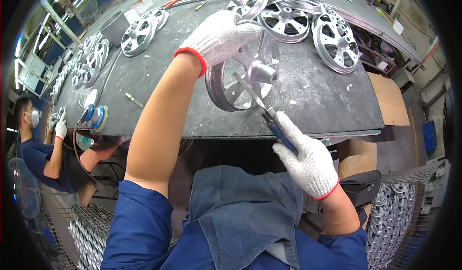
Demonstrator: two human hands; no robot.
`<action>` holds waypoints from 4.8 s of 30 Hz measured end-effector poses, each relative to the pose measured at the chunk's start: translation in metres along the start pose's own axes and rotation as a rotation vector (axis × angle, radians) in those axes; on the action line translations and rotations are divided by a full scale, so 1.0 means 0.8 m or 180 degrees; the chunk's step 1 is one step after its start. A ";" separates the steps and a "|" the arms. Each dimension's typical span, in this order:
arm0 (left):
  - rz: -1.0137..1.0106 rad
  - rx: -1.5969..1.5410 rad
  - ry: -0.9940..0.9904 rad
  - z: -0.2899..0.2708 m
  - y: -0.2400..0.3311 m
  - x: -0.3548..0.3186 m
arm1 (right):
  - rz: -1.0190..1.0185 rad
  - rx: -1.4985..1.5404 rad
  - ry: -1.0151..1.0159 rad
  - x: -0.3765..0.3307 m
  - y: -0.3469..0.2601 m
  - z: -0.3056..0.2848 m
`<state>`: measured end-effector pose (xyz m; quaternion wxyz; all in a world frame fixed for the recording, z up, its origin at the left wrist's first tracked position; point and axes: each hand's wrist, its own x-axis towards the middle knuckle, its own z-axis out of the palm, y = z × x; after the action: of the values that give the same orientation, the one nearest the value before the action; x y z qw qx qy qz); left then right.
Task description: The person deburrs metal wheel components, holding each part by hand and scraping around its outer rim, spokes, and center hub with a pneumatic deburring tool.
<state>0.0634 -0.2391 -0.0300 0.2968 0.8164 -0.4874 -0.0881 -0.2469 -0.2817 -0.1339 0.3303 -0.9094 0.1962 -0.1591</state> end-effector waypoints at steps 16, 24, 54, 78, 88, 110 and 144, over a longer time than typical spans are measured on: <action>0.0133 -0.0385 0.0187 -0.002 -0.005 -0.036 | 0.0572 0.1381 -0.0369 -0.033 -0.021 0.053; -0.0035 -0.0626 0.0163 0.000 -0.016 -0.032 | -0.0070 -0.0282 -0.0112 -0.035 -0.030 0.043; 0.0639 -0.0886 0.1602 0.040 -0.072 -0.071 | 0.0008 -0.0751 0.0168 -0.006 0.005 0.030; 0.0113 -0.1695 0.1756 0.059 -0.024 -0.155 | 0.1274 0.1547 -0.0901 -0.073 -0.012 0.044; -0.0099 -0.1697 0.0442 -0.001 -0.041 -0.094 | 0.0801 0.0660 -0.0413 -0.076 0.000 0.069; -0.0170 -0.2512 0.1547 0.041 -0.064 -0.135 | 0.2400 0.4923 -0.1332 -0.051 0.018 0.060; 0.0004 -0.2316 0.1590 0.028 -0.119 -0.173 | 0.0734 0.2003 -0.0248 -0.004 -0.017 0.044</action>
<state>0.0544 -0.0975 -0.1227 0.6737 0.6547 -0.3385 -0.0538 -0.2318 -0.2515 -0.1515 0.6180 -0.7401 0.2263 -0.1386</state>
